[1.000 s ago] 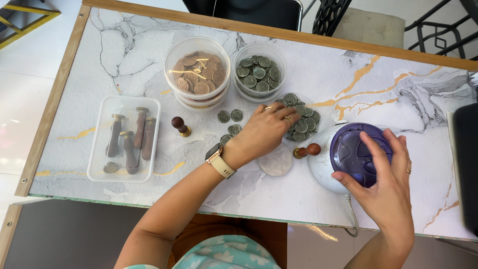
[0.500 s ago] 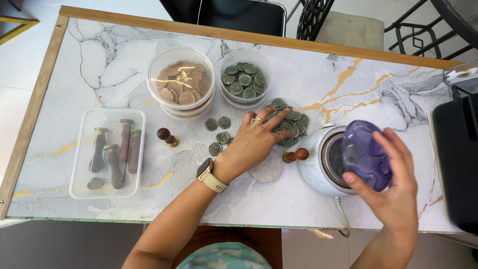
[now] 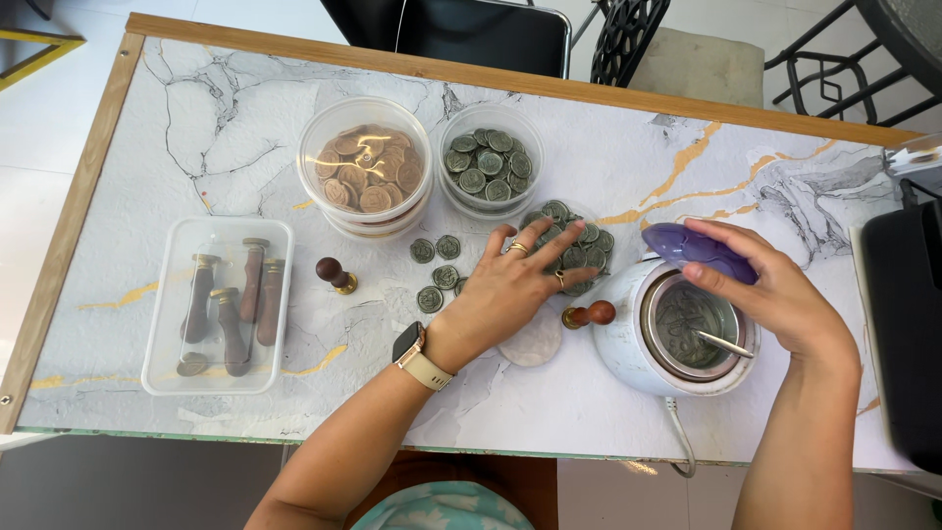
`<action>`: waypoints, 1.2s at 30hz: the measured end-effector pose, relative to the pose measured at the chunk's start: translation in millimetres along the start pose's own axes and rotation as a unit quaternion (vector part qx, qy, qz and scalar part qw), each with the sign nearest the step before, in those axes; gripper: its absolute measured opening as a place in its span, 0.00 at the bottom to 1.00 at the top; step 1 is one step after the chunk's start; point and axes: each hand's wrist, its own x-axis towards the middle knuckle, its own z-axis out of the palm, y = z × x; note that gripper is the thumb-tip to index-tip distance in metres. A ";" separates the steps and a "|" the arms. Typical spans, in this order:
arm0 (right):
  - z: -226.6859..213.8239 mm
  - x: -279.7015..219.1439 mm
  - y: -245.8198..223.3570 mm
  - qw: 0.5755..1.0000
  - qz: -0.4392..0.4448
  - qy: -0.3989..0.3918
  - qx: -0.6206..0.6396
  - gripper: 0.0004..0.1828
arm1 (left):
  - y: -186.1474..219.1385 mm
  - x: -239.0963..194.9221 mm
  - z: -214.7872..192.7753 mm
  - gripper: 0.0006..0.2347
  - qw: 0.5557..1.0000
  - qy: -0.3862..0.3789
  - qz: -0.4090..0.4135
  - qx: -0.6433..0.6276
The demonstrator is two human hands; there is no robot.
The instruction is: The person melts green wax in a small electric warmer, scoops it onto a white stone, and presses a wooden-handled stamp into the wax to form a seal. They repeat this process multiple times, placing finished seals on the table.
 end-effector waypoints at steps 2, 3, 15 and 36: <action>-1.5 1.4 1.1 1.000 0.005 -0.002 0.001 0.32 | -2.5 -0.7 0.8 0.19 1.000 0.011 -0.005 0.006; -2.4 2.0 1.6 1.000 0.009 -0.003 0.003 0.31 | -3.8 -1.1 0.7 0.17 1.000 0.022 -0.010 0.014; 11.5 -76.6 22.2 0.944 -0.135 0.266 -0.139 0.21 | -6.2 5.2 -13.6 0.23 0.996 0.074 -0.014 -0.039; 72.2 -98.5 30.7 0.931 -0.081 0.340 0.107 0.15 | -1.8 63.6 16.6 0.07 0.995 0.083 0.005 -0.047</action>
